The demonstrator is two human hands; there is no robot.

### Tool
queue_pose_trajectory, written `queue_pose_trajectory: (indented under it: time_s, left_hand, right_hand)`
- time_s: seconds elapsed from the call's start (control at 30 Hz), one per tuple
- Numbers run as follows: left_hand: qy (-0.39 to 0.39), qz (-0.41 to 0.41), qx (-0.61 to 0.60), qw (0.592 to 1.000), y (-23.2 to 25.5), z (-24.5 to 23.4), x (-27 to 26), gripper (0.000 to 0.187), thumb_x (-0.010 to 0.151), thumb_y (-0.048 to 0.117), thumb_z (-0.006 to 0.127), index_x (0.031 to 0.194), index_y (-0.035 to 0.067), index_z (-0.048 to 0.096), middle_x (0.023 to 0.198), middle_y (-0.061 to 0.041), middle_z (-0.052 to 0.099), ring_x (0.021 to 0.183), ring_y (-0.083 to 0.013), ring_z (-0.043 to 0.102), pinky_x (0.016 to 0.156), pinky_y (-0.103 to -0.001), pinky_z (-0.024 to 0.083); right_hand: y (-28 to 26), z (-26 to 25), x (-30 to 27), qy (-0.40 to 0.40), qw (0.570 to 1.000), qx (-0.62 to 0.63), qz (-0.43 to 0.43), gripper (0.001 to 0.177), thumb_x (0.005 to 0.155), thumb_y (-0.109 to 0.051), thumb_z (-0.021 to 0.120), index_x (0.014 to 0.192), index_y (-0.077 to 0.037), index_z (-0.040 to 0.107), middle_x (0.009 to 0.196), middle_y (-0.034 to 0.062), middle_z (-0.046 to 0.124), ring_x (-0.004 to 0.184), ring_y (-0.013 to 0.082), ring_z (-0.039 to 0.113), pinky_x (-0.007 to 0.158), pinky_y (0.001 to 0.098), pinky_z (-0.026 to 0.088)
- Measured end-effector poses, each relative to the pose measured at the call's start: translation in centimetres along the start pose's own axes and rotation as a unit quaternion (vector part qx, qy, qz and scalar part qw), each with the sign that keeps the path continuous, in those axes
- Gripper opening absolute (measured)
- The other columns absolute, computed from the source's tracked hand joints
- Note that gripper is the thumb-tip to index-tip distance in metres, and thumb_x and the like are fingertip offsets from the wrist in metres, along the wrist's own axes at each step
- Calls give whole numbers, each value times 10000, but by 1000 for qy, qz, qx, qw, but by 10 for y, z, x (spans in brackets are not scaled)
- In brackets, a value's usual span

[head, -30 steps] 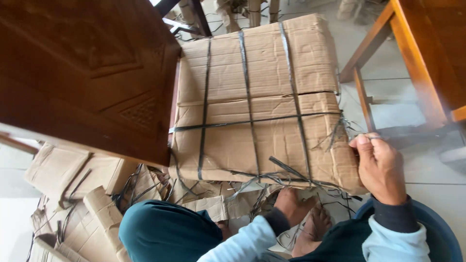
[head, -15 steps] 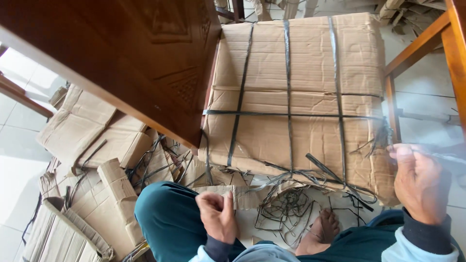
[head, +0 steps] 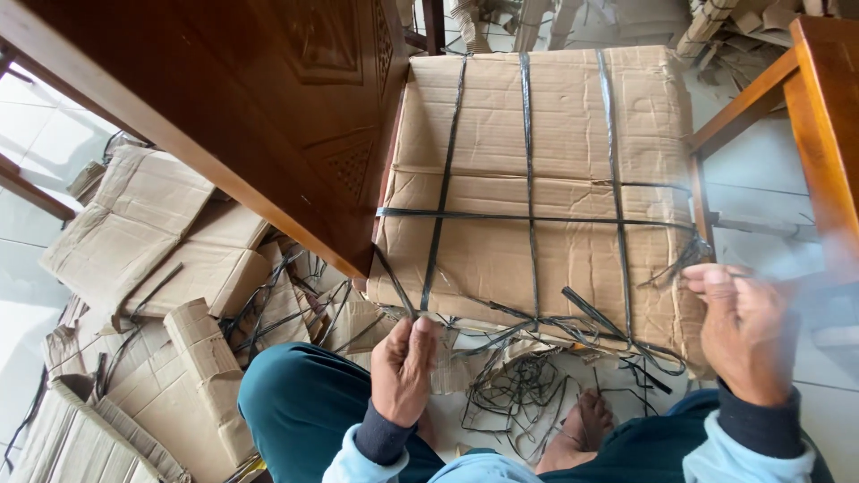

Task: Wrapping a wooden chair seat with cardboard and securing it with plastic straps by tying knots.

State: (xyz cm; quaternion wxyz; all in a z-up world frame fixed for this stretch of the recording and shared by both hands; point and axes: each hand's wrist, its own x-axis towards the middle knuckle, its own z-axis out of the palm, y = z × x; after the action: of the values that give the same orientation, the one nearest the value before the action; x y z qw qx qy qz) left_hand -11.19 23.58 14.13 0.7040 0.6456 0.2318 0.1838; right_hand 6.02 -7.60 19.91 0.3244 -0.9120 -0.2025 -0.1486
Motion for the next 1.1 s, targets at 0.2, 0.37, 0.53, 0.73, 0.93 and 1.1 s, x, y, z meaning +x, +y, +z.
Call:
queue_pose_trajectory:
  time_s: [0.2, 0.37, 0.53, 0.73, 0.93, 1.1]
  left_hand:
    - [-89, -71, -148, 982, 47, 54, 28, 414, 1019, 335, 573, 898, -32, 719, 583, -24, 514, 502, -106, 443, 454, -254, 369]
    - [-149, -81, -225, 959, 41, 108, 59, 339, 1057, 271, 553, 907, 8, 706, 585, -27, 589, 437, -112, 503, 411, -245, 398]
    - [-134, -155, -327, 923, 8, 146, 86, 334, 1050, 256, 578, 991, -45, 709, 621, -105, 638, 492, -176, 623, 454, -254, 497]
    - [-146, -219, -337, 904, -5, 172, 101, 303, 1058, 217, 565, 1080, -50, 708, 747, -176, 746, 623, -244, 759, 523, -316, 637]
    - [-190, -209, -329, 901, 24, 205, 99, 298, 1052, 219, 584, 1128, -44, 702, 897, -191, 783, 780, -236, 784, 675, -347, 664]
    - [-223, -206, -323, 897, 12, 222, 100, 322, 1073, 236, 564, 1157, -46, 694, 944, -210, 779, 804, -250, 784, 691, -345, 663]
  right_hand:
    - [-10, 2, 5, 17, 999, -10, -27, 168, 1092, 34, 561, 1001, 65, 698, 950, 143, 738, 771, 260, 691, 703, 364, 509]
    - [-16, 9, 6, 13, 999, -29, -39, 134, 1028, -17, 610, 1012, 2, 742, 867, 99, 720, 612, 237, 572, 608, 365, 450]
    - [-12, 24, 13, 31, 999, 8, -32, 207, 1063, -98, 584, 1055, -76, 790, 808, 77, 720, 724, 274, 645, 694, 390, 494]
    - [-8, 30, 23, 97, 995, 25, 0, 222, 1089, -167, 578, 1056, -117, 791, 975, 130, 713, 966, 374, 676, 877, 445, 520]
    - [-15, 28, 36, 59, 994, 90, 30, 308, 1106, -214, 537, 981, -73, 781, 874, 141, 682, 798, 311, 642, 752, 408, 513]
    - [-4, 35, 35, -8, 971, 191, 142, 445, 1119, -309, 501, 812, -86, 731, 644, 73, 663, 593, 150, 571, 561, 326, 474]
